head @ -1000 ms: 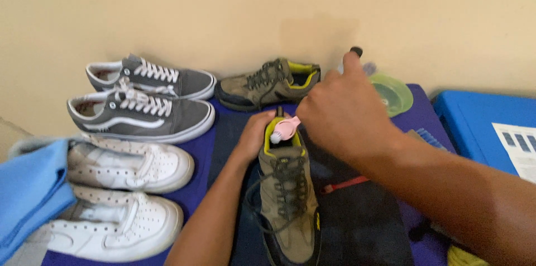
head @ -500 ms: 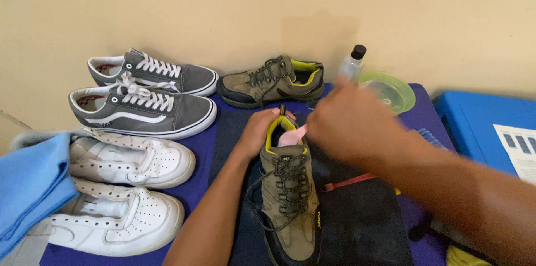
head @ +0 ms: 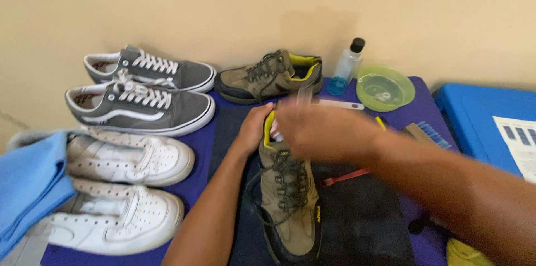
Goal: The person cleans the interior of a hiking boot using a pink toothbrush. They repeatedly dip the brush into a bowl of water and scrub the inside lining and collar of the shoe. Other shoes and cleaning tools are visible on the table.
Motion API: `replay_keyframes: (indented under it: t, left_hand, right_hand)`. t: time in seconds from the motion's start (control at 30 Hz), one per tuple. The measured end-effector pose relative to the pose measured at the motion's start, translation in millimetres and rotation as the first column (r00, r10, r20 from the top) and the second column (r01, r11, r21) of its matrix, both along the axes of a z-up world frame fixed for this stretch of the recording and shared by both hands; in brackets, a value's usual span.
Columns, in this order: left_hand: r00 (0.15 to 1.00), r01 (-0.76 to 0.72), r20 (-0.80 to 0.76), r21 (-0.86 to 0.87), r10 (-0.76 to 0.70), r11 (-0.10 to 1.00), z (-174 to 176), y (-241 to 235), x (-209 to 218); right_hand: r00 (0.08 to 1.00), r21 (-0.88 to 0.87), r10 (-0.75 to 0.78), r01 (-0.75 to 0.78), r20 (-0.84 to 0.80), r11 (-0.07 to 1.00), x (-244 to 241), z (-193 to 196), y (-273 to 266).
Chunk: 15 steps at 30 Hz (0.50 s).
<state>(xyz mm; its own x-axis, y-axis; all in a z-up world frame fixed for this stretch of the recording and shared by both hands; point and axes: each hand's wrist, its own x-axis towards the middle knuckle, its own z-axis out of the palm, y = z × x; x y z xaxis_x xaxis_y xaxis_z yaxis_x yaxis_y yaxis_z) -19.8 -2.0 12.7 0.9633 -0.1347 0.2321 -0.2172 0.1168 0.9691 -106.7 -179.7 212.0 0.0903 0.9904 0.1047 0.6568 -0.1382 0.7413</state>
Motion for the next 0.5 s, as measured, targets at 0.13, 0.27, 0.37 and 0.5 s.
replay_keyframes:
  t: [0.13, 0.27, 0.37, 0.5]
  left_hand:
    - [0.998, -0.036, 0.064, 0.104, 0.030, 0.994, -18.7, 7.4, 17.3]
    - [0.996, -0.051, 0.086, 0.133, 0.040, 0.990, -26.4, 7.8, 19.0]
    - [0.999, -0.027, 0.040, 0.077, 0.024, 0.997, -29.2, 10.1, 24.2]
    - [0.997, 0.001, 0.072, 0.084, -0.007, 0.996, -18.6, 3.8, 21.1]
  right_hand:
    - [0.966, 0.032, -0.014, 0.006, 0.259, 0.999, 10.7, 17.0, -12.0]
    - [0.969, 0.074, 0.092, -0.111, 0.227, 0.991, 12.2, 11.1, -12.4]
    - [0.978, 0.101, 0.079, -0.100, 0.194, 0.990, 18.0, 19.0, -16.0]
    - [0.984, 0.020, 0.052, -0.056, 0.171, 0.998, 17.6, 10.8, -9.0]
